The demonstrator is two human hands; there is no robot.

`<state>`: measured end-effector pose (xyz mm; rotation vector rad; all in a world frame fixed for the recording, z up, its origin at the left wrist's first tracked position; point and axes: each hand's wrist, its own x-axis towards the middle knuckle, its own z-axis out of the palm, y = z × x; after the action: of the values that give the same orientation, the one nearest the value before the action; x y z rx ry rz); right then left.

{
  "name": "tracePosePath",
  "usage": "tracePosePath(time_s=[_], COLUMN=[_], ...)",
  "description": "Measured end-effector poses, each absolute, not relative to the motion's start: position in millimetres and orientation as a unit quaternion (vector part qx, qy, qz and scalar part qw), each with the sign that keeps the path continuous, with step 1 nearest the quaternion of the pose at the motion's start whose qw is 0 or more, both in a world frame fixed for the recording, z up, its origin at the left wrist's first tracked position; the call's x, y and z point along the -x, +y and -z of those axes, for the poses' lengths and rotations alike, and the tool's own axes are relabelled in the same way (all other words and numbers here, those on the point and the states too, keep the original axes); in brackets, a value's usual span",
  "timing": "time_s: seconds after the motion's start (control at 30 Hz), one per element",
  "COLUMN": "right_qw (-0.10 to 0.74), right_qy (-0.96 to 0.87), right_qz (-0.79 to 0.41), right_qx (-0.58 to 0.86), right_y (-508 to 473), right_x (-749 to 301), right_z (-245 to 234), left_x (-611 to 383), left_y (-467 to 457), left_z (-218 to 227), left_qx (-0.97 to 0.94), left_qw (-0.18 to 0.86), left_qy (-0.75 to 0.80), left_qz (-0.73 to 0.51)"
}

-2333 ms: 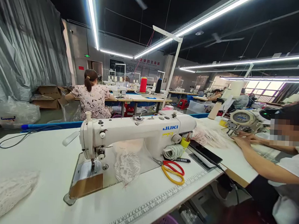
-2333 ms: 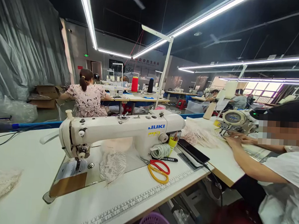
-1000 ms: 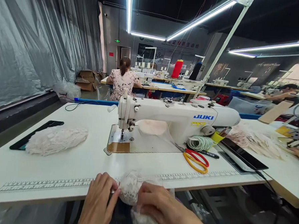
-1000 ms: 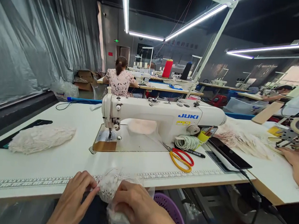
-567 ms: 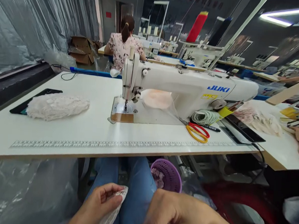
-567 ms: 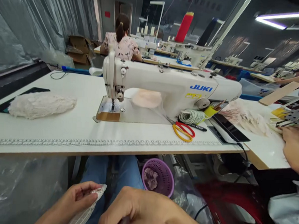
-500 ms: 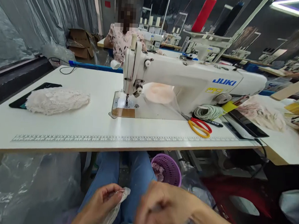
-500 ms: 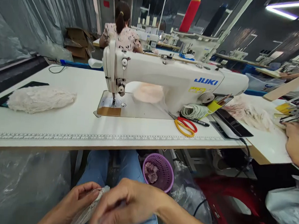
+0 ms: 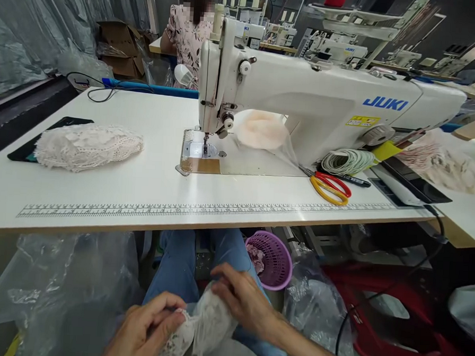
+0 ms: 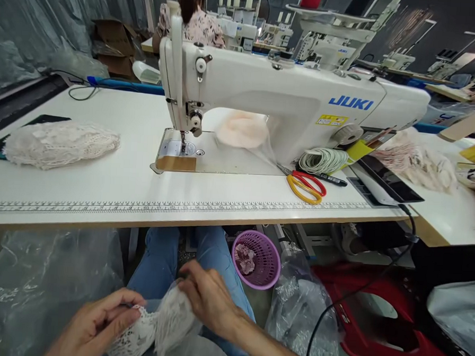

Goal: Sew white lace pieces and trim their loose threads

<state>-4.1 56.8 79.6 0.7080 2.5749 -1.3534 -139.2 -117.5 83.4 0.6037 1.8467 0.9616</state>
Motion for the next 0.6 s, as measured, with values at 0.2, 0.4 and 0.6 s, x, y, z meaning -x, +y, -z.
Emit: tracePosePath(time_s=[0.2, 0.4, 0.6], right_qw=[0.139, 0.066, 0.003], right_qy=[0.794, 0.761, 0.831], right_qz=[0.59, 0.645, 0.539], right_qx=[-0.047, -0.01, -0.14], right_y=[69, 62, 59], right_x=[-3, 14, 26], right_z=[-112, -127, -100], left_x=[159, 145, 139], left_y=[-110, -87, -88], left_z=[-67, -80, -102], left_qx=[-0.162, -0.132, -0.069], left_qw=[0.548, 0.579, 0.624], left_qy=[0.682, 0.623, 0.573], left_qz=[-0.456, -0.509, -0.526])
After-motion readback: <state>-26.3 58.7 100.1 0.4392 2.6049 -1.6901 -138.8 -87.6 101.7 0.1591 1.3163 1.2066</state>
